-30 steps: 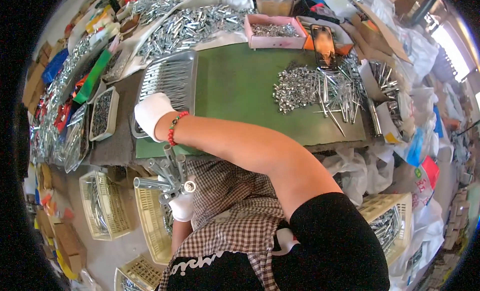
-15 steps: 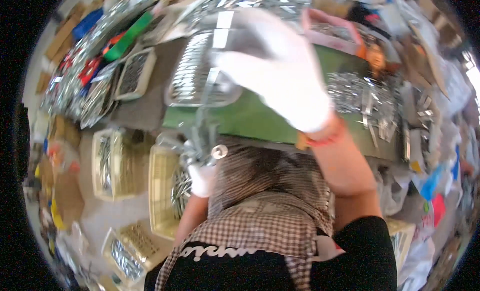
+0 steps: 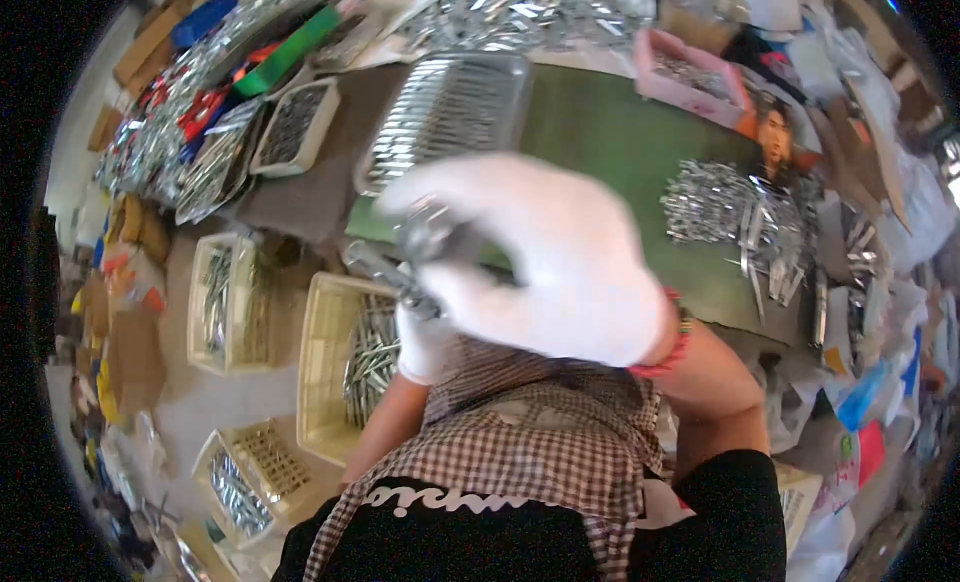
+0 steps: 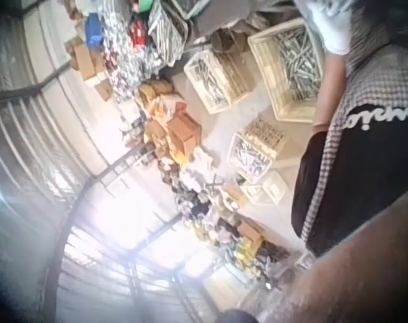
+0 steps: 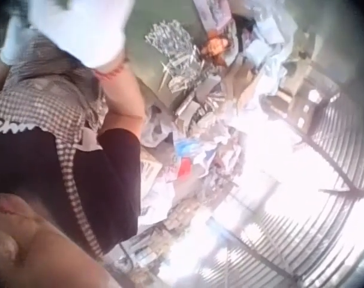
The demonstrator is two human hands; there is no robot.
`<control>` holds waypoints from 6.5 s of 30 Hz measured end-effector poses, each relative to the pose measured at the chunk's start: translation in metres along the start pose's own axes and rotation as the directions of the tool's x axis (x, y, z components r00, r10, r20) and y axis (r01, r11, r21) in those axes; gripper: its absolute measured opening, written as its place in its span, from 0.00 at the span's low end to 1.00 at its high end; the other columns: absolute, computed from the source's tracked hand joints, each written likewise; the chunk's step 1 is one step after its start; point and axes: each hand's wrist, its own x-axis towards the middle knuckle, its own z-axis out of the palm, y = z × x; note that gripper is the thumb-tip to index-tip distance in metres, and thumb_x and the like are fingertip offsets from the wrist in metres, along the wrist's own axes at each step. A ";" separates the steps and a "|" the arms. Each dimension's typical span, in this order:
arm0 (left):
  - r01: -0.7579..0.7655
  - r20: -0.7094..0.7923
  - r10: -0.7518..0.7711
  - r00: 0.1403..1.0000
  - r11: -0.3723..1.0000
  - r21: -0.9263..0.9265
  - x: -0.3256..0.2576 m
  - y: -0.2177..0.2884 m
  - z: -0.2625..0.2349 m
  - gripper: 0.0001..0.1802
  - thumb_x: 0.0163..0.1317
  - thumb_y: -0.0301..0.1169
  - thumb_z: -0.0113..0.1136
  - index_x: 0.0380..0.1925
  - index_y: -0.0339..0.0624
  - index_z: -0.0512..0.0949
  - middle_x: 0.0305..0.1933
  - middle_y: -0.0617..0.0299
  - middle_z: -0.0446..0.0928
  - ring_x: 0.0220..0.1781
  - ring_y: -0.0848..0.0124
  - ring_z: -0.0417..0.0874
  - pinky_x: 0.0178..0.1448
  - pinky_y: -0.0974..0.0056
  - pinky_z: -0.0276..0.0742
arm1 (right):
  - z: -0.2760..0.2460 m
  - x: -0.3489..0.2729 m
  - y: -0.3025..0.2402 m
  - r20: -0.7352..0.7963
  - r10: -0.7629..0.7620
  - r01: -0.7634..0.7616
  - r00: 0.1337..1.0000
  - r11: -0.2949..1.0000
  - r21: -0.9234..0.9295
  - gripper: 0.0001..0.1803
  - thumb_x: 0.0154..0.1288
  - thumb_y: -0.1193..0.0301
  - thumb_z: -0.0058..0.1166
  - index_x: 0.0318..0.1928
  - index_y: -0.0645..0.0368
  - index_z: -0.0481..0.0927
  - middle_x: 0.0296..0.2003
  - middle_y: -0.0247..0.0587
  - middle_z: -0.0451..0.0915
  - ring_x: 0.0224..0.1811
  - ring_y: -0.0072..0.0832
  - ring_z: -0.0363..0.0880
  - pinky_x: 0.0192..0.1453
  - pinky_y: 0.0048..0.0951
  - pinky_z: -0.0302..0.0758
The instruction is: Assembling and organizing small metal tubes and components into sets at a factory workbench.
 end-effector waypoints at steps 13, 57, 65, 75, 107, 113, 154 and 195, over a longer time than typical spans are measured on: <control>0.286 0.118 -0.264 0.957 0.805 -0.520 0.005 0.002 0.004 0.26 0.72 0.40 0.40 0.63 0.34 0.58 0.63 0.52 0.65 0.65 0.63 0.67 0.70 0.58 0.60 | 0.012 -0.006 0.004 0.171 -0.033 0.069 0.985 0.976 -0.206 0.05 0.49 0.69 0.57 0.29 0.54 0.78 0.25 0.40 0.76 0.32 0.38 0.77 0.39 0.37 0.74; 0.197 0.573 -0.102 0.813 0.975 -0.106 0.107 0.027 0.109 0.23 0.57 0.25 0.56 0.54 0.40 0.65 0.51 0.55 0.73 0.53 0.63 0.76 0.56 0.61 0.74 | -0.018 -0.079 0.091 -0.477 0.129 -0.165 0.869 0.986 -0.035 0.54 0.42 0.72 0.66 0.69 0.63 0.48 0.51 0.44 0.78 0.61 0.41 0.72 0.60 0.36 0.70; -0.239 0.612 0.209 0.763 0.971 -0.033 0.125 0.060 0.127 0.27 0.46 0.26 0.66 0.48 0.41 0.68 0.44 0.56 0.76 0.44 0.59 0.80 0.47 0.59 0.76 | -0.049 -0.099 0.087 -0.439 0.255 -0.234 0.862 0.967 0.101 0.63 0.33 0.68 0.73 0.70 0.64 0.47 0.57 0.53 0.72 0.63 0.42 0.68 0.65 0.37 0.65; -0.836 0.839 0.174 0.515 0.318 0.448 0.248 0.032 0.183 0.18 0.44 0.27 0.62 0.36 0.43 0.69 0.31 0.52 0.76 0.36 0.52 0.78 0.38 0.52 0.74 | -0.118 -0.198 0.055 -0.597 0.283 -0.625 0.750 0.598 -0.502 0.37 0.38 0.75 0.63 0.56 0.63 0.71 0.52 0.48 0.73 0.56 0.43 0.70 0.61 0.40 0.67; -0.585 0.610 -0.049 0.791 0.237 0.776 0.276 0.003 0.193 0.49 0.42 0.65 0.60 0.56 0.38 0.68 0.57 0.45 0.70 0.59 0.51 0.72 0.63 0.53 0.67 | -0.117 -0.212 0.066 -0.583 0.355 -0.668 0.731 0.548 -0.503 0.22 0.41 0.77 0.59 0.43 0.61 0.79 0.41 0.44 0.80 0.46 0.42 0.76 0.54 0.39 0.71; -0.611 0.636 -0.031 0.771 0.248 0.752 0.275 0.002 0.196 0.46 0.43 0.66 0.59 0.54 0.40 0.72 0.56 0.44 0.70 0.58 0.53 0.73 0.60 0.54 0.69 | -0.116 -0.212 0.064 -0.579 0.354 -0.668 0.734 0.529 -0.523 0.20 0.42 0.77 0.60 0.42 0.60 0.80 0.40 0.43 0.80 0.46 0.40 0.76 0.53 0.38 0.71; -0.750 0.764 0.012 0.645 0.200 0.630 0.271 -0.013 0.201 0.42 0.63 0.63 0.36 0.61 0.35 0.64 0.66 0.40 0.61 0.69 0.48 0.59 0.70 0.49 0.51 | -0.113 -0.211 0.067 -0.588 0.302 -0.645 0.751 0.529 -0.552 0.13 0.49 0.77 0.60 0.38 0.59 0.81 0.36 0.40 0.81 0.43 0.38 0.77 0.50 0.36 0.72; -0.605 0.342 0.541 0.768 0.438 0.665 0.099 0.035 0.012 0.16 0.47 0.25 0.65 0.40 0.42 0.81 0.39 0.60 0.78 0.41 0.59 0.78 0.47 0.57 0.72 | -0.073 -0.081 0.136 -0.256 0.222 -0.316 0.941 0.304 -0.899 0.08 0.55 0.69 0.51 0.35 0.55 0.80 0.32 0.44 0.80 0.38 0.41 0.78 0.43 0.39 0.73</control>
